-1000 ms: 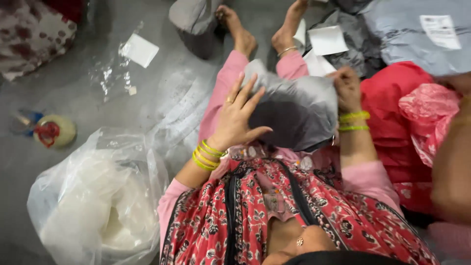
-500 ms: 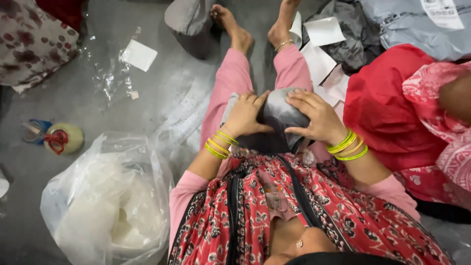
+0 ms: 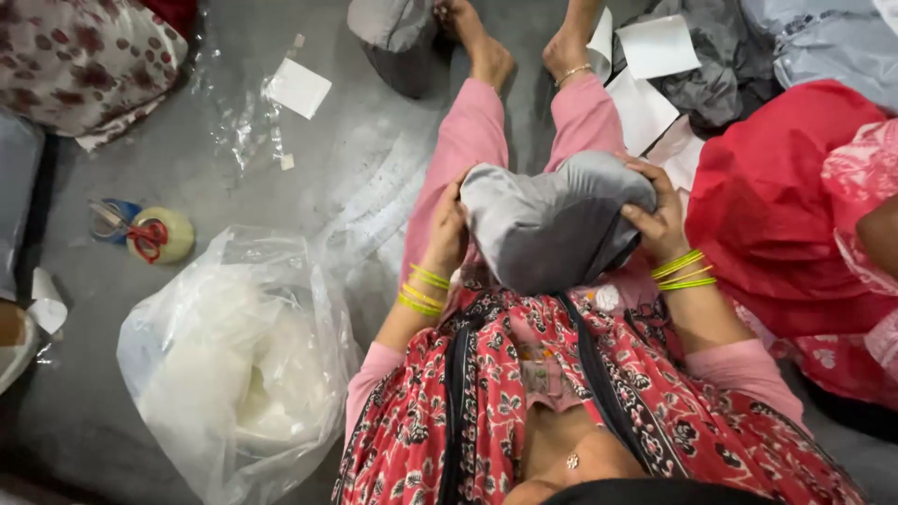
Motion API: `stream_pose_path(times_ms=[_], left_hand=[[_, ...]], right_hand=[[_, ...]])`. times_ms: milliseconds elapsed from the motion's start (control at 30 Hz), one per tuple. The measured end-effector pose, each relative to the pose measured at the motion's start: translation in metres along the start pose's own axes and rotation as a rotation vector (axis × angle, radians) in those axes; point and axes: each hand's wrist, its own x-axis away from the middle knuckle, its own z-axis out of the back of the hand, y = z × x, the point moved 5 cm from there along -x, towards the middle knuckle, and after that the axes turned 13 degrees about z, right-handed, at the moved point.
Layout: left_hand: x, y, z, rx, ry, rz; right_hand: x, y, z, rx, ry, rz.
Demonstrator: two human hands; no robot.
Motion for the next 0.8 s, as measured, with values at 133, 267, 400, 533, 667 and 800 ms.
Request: stream_pose_path(times_ms=[133, 267, 400, 533, 667, 800], left_hand=[[0.017, 0.032, -0.029, -0.415, 0.045, -0.106], [0.015, 0.025, -0.011, -0.544, 0.185, -0.052], [0.018, 0.011, -0.001, -0.506, 0.134, -0.051], [0.017, 0.017, -0.001, -0.442, 0.091, -0.113], [0.011, -0.029, 0.016, 0.184, 0.139, 0.084], [0.015, 0.035, -0.066, -0.215, 0.135, -0.034]], right_hand=[[0.029, 0.055, -0.003, 0.006, 0.133, -0.223], [-0.021, -0.039, -0.068, 0.694, -0.160, 0.277], [0.005, -0.044, -0.123, 0.317, -0.207, 0.259], [0.004, -0.059, -0.129, 0.468, -0.250, 0.357], [-0.018, -0.083, -0.133, 0.470, -0.208, 0.329], [-0.029, -0.048, -0.091, 0.135, 0.010, 0.001]])
